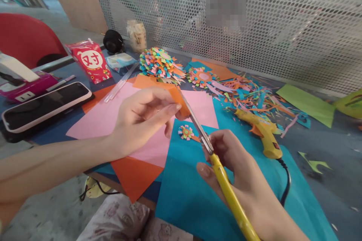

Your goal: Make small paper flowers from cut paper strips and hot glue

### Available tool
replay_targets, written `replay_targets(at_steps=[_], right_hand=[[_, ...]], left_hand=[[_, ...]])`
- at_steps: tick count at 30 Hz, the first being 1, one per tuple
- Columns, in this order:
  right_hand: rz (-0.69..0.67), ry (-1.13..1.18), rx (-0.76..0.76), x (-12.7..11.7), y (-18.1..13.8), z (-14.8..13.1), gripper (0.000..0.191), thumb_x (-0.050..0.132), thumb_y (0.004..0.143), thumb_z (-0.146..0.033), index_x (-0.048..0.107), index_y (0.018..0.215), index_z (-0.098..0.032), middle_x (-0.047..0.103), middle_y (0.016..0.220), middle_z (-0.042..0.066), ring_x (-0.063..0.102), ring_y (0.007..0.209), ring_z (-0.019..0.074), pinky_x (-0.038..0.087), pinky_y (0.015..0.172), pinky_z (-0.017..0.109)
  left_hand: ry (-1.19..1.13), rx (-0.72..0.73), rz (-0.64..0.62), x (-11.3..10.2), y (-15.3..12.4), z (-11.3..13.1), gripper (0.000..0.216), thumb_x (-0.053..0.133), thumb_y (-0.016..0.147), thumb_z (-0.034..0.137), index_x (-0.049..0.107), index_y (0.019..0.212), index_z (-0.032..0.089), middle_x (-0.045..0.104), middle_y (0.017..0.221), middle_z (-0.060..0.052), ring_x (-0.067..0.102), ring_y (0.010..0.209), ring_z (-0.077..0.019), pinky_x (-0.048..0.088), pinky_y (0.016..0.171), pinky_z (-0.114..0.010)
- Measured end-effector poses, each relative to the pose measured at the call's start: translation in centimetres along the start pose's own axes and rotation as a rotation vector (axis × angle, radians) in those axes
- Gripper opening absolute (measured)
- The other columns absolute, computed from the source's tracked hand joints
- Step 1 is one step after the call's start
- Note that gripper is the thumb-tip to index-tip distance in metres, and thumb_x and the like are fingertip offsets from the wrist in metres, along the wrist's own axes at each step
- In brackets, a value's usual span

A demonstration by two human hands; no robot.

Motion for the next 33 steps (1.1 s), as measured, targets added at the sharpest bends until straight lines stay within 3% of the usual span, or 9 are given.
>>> replay_targets(at_steps=[5,8,11,22,33], right_hand=[[0.014,-0.017,0.015,0.0,0.0,0.0,0.044,0.066,0.065,-0.068,0.054,0.087,-0.031,0.048,0.068,-0.003,0.047,0.062,0.0162,0.044,0.054,0.025],[-0.058,-0.048,-0.029,-0.5,0.4,0.4,0.040,0.066,0.068,-0.063,0.054,0.088,-0.031,0.049,0.070,-0.003,0.049,0.062,0.0161,0.046,0.053,0.024],[-0.151,-0.095,-0.089,-1.1,0.6,0.9,0.032,0.063,0.074,-0.058,0.052,0.088,-0.031,0.054,0.076,-0.001,0.051,0.061,0.0154,0.049,0.053,0.024],[-0.162,-0.151,-0.065,-1.2,0.6,1.1,0.034,0.059,0.078,-0.056,0.048,0.095,-0.028,0.055,0.079,-0.001,0.050,0.062,0.0142,0.046,0.051,0.024],[-0.170,-0.162,-0.157,-1.1,0.8,1.8,0.036,0.053,0.082,-0.059,0.043,0.082,-0.025,0.044,0.066,-0.004,0.040,0.054,0.0107,0.030,0.044,0.023]], left_hand=[[-0.022,0.064,-0.040,0.0,0.1,-0.4,0.003,0.061,0.082,0.014,0.061,0.082,0.017,0.064,0.075,0.003,0.057,0.048,-0.0049,0.048,0.041,-0.015],[-0.015,0.119,-0.057,-0.1,0.2,-0.7,0.002,0.060,0.083,0.015,0.060,0.082,0.017,0.064,0.076,0.003,0.057,0.048,-0.0042,0.049,0.040,-0.013],[0.007,0.126,-0.058,-0.1,0.2,-0.8,0.003,0.060,0.083,0.014,0.060,0.083,0.016,0.065,0.079,0.002,0.058,0.049,-0.0042,0.050,0.041,-0.013],[0.037,0.070,-0.041,0.0,0.2,-0.4,0.005,0.061,0.083,0.017,0.057,0.080,0.016,0.064,0.070,0.003,0.057,0.044,-0.0037,0.050,0.042,-0.015],[0.012,0.052,-0.068,0.0,0.4,-0.2,0.009,0.061,0.083,0.021,0.055,0.078,0.017,0.061,0.062,0.005,0.056,0.042,-0.0042,0.049,0.040,-0.014]])
Point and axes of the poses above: each hand's wrist, its own y-axis towards the middle knuckle, its own x-axis out of the palm, z = x × y, the point moved 1 cm from there along y, towards the middle knuckle
